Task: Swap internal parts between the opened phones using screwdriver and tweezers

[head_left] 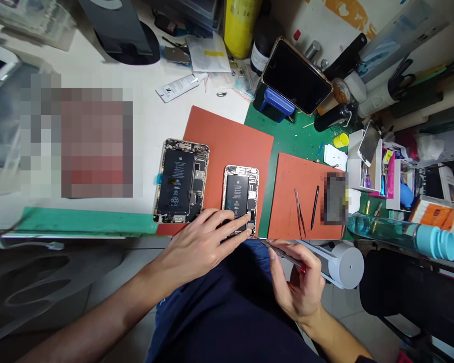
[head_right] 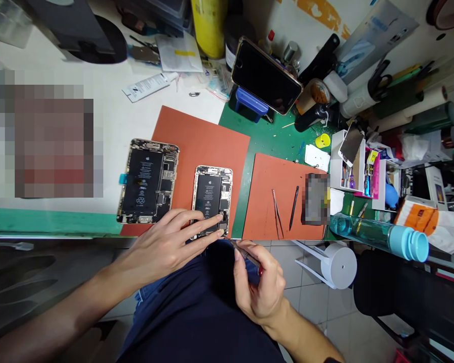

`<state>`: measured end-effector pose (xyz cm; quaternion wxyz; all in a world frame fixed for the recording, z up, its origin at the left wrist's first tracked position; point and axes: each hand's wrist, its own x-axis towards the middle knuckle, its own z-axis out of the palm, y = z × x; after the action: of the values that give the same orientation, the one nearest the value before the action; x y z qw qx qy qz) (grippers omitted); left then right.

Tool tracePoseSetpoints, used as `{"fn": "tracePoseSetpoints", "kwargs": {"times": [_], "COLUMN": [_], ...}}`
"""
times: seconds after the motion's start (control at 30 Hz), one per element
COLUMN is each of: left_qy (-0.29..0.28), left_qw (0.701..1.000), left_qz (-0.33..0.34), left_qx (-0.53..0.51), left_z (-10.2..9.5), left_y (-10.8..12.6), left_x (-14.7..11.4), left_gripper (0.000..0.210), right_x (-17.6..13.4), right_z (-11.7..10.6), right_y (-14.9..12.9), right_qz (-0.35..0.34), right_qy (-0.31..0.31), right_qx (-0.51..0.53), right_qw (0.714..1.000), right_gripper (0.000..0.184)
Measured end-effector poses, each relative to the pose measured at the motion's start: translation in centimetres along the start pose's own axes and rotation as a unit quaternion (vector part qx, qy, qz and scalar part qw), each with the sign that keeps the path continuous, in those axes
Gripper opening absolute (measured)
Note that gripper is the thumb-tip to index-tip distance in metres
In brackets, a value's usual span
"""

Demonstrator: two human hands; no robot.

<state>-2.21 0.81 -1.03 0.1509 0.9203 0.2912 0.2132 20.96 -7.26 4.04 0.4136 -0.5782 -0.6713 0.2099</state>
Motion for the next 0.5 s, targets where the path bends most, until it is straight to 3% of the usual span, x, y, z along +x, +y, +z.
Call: {"fn": "tracePoseSetpoints", "kwargs": {"times": [0.5], "left_qy": [0.004], "left_qw": [1.0], "left_qz": [0.01], "left_qx": [0.005], "left_z": [0.06], "left_y": [-0.05], "left_x": [-0.07], "left_gripper": [0.039], "right_x": [0.26], "right_z": [-0.23], "right_y": [-0.11], "right_qz": [-0.021], "right_qy": [-0.029], "right_qx": [-0.026], "right_qw": [0.999], "right_gripper": [0.07]}}
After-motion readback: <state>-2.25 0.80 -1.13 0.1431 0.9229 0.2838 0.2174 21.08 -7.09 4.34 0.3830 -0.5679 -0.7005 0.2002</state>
